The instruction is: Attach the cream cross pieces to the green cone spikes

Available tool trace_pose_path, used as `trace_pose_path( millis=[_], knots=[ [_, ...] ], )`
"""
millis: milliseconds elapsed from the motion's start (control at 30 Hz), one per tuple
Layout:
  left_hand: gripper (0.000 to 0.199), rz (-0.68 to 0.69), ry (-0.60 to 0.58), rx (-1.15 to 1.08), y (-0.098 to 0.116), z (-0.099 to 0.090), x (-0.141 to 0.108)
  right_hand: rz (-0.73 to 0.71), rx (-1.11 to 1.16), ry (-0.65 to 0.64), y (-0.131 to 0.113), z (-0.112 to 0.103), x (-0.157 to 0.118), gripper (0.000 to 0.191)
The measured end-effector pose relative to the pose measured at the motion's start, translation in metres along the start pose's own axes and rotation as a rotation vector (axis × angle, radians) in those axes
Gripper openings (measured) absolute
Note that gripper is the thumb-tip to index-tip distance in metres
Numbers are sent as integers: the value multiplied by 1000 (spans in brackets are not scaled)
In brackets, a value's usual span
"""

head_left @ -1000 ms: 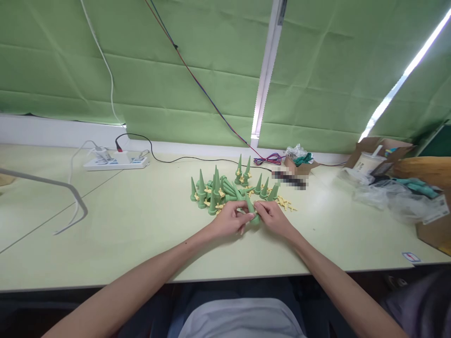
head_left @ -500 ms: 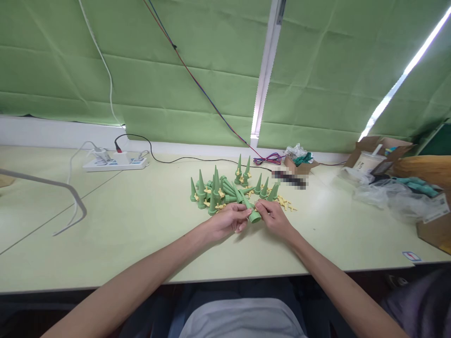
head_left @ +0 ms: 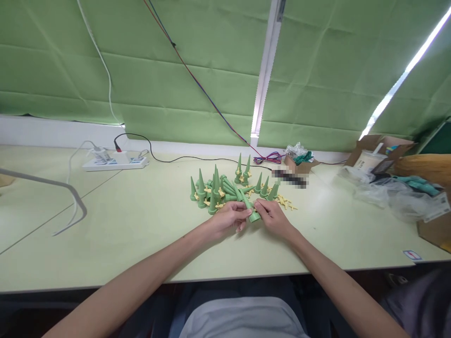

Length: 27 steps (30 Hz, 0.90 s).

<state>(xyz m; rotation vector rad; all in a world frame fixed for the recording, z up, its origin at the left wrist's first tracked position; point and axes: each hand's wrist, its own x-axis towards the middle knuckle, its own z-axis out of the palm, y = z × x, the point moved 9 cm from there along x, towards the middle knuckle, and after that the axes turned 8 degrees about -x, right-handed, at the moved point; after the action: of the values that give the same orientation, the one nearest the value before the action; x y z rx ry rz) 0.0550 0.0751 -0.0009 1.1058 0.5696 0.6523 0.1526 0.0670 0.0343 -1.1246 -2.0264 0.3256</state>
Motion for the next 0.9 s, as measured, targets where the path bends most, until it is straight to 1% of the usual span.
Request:
trace_pose_path(
  millis=[267, 533, 733, 900],
  knots=[
    [37, 86, 83, 292, 11, -4, -3, 17, -20, -26, 4, 5, 0, 40],
    [29, 178, 119, 572, 18, -4, -5, 30, -37, -55, 5, 8, 1, 40],
    [24, 365, 203, 815, 30, -2, -8, 45, -70, -78, 9, 12, 1, 39],
    [24, 490, 178, 995, 37, 8, -12, 56, -86, -86, 12, 14, 1, 39]
  ],
)
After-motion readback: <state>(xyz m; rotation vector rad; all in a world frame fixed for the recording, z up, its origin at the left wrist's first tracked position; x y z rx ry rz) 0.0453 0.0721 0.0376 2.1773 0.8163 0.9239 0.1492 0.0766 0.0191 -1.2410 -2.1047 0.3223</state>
